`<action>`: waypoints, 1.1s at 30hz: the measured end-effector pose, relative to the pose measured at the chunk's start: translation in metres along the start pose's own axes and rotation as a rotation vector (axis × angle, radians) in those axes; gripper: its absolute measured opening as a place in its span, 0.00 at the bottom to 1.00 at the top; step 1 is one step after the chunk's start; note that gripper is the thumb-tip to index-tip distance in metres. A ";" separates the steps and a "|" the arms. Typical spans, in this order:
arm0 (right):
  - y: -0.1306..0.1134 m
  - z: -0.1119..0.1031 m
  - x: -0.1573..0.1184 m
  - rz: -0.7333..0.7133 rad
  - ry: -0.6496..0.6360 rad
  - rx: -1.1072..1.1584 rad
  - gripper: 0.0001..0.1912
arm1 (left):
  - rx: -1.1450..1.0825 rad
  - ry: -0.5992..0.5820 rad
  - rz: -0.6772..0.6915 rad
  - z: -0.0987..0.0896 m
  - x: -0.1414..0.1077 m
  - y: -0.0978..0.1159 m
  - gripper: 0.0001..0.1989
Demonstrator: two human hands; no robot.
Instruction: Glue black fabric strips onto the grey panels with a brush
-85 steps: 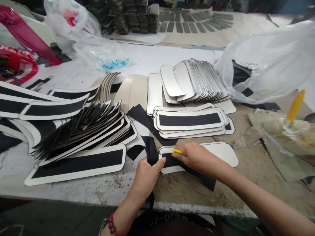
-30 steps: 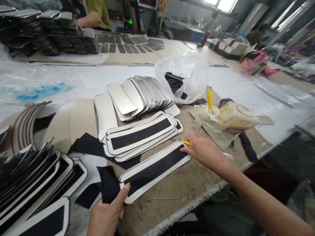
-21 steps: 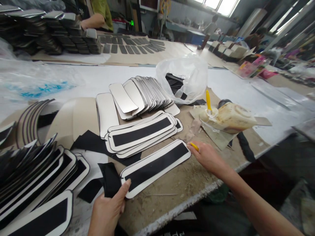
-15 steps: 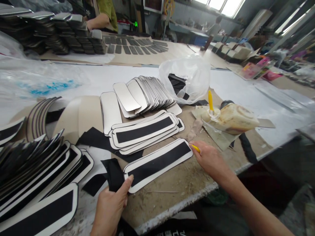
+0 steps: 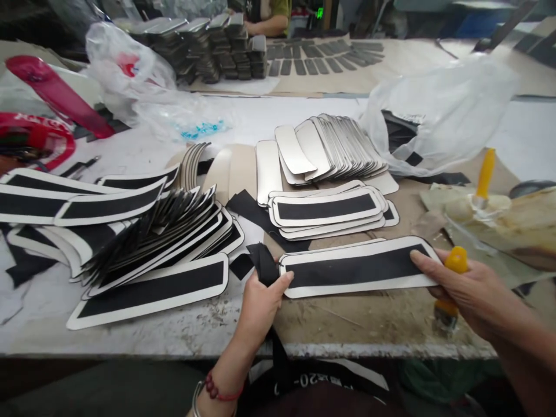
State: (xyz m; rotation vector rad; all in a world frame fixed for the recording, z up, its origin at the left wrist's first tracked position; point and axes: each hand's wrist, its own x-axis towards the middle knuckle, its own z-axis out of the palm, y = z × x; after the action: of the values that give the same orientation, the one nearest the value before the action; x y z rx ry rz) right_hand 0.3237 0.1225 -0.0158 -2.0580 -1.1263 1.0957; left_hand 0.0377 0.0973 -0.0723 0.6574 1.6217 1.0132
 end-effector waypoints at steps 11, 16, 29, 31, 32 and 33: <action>-0.009 0.002 -0.010 -0.014 -0.070 0.270 0.19 | -0.080 0.049 0.001 -0.016 -0.013 0.006 0.17; -0.014 0.005 -0.013 -0.042 -0.103 0.342 0.18 | -0.194 -0.025 -0.060 -0.021 -0.019 0.016 0.15; -0.010 0.012 -0.015 -0.072 -0.253 0.338 0.23 | -0.315 -0.067 -0.089 -0.031 -0.023 0.015 0.19; -0.010 0.014 -0.015 -0.097 -0.272 0.362 0.24 | -0.319 -0.045 -0.120 -0.032 -0.022 0.016 0.19; -0.009 0.014 -0.015 -0.106 -0.275 0.376 0.24 | -0.320 -0.040 -0.133 -0.031 -0.022 0.017 0.20; -0.009 0.014 -0.015 -0.110 -0.272 0.394 0.25 | -0.313 -0.042 -0.139 -0.031 -0.021 0.018 0.20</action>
State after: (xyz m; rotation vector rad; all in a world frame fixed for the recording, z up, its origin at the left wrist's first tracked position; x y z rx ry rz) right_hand 0.3032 0.1154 -0.0110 -1.5602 -1.0343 1.4425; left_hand 0.0129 0.0797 -0.0438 0.3479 1.4120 1.1116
